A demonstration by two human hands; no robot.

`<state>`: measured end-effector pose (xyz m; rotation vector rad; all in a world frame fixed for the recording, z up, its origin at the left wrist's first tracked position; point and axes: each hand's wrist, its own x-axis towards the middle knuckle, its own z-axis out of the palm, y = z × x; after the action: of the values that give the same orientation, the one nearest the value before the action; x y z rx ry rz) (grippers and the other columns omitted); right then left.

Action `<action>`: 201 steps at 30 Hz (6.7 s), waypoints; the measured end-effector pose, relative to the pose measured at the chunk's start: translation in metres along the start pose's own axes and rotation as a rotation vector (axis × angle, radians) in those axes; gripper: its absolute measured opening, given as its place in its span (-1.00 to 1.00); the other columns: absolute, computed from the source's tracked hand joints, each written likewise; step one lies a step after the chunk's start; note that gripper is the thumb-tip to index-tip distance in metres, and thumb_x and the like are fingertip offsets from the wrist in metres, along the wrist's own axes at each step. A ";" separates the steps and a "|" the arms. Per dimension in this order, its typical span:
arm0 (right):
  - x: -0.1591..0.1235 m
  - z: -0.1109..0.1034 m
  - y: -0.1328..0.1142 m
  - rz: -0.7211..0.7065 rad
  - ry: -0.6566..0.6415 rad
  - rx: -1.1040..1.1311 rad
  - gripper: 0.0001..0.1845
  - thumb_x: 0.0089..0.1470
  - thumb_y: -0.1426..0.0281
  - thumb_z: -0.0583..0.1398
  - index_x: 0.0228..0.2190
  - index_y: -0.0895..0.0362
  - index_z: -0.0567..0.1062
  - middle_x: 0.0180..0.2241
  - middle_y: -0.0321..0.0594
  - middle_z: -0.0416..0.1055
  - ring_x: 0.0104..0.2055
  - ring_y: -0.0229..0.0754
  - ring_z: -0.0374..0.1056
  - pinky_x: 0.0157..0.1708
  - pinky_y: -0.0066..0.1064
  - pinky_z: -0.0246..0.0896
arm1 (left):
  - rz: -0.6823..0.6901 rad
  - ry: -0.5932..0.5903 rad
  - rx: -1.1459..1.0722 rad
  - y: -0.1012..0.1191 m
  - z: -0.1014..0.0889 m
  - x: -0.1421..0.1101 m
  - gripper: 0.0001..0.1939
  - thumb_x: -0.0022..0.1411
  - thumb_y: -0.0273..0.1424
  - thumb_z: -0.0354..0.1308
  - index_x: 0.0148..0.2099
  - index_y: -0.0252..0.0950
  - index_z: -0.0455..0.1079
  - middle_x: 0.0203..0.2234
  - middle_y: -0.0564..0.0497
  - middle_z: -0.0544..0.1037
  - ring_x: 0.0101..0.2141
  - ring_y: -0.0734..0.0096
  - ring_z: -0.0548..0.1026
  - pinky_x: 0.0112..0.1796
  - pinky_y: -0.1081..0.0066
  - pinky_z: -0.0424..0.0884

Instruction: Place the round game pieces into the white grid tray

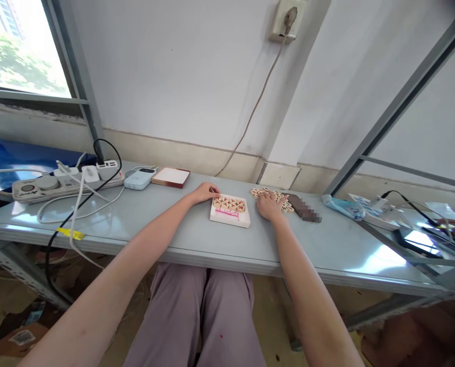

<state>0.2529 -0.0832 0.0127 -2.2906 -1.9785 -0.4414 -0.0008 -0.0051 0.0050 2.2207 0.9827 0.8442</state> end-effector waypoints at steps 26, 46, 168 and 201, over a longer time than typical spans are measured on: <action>-0.020 -0.045 -0.063 -0.670 0.107 0.632 -0.75 0.00 0.30 0.17 -0.24 0.10 0.43 -0.34 -0.25 0.41 -0.34 -0.23 0.26 -0.34 -0.44 0.09 | -0.044 0.080 0.099 -0.015 -0.006 0.006 -0.76 -0.01 -0.30 0.15 -0.33 -0.34 0.49 -0.39 -0.02 0.56 -0.35 0.37 0.45 -0.30 0.43 0.32; -0.031 -0.053 -0.069 -0.737 -0.143 0.694 -0.66 0.11 0.16 0.04 -0.30 0.07 0.52 -0.24 -0.25 0.47 -0.22 -0.20 0.32 -0.23 -0.42 0.15 | -0.033 0.047 0.114 -0.017 -0.006 0.006 -0.71 0.03 -0.27 0.11 -0.26 -0.35 0.49 -0.31 -0.05 0.56 -0.29 0.33 0.45 -0.23 0.41 0.32; 0.011 0.000 -0.016 -0.088 0.130 0.037 -0.61 0.08 0.31 0.00 -0.08 0.11 0.42 0.00 0.01 0.28 0.05 0.09 0.08 0.03 0.10 -0.22 | -0.052 -0.036 0.147 -0.014 -0.006 0.004 -0.70 0.08 -0.27 0.00 -0.21 -0.30 0.43 -0.20 -0.03 0.52 -0.17 0.30 0.42 -0.14 0.39 0.29; 0.004 -0.040 -0.017 -0.355 -0.098 0.841 -0.61 -0.06 0.13 0.17 -0.22 0.06 0.52 -0.19 -0.21 0.45 -0.14 -0.13 0.29 -0.12 -0.32 0.11 | -0.045 -0.030 0.152 -0.012 -0.005 0.003 -0.67 0.10 -0.26 -0.01 -0.17 -0.32 0.43 -0.19 -0.04 0.51 -0.17 0.30 0.42 -0.15 0.40 0.30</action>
<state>0.2299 -0.0865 0.0495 -1.4711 -2.0533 0.4319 -0.0079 0.0059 0.0006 2.3220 1.1114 0.7350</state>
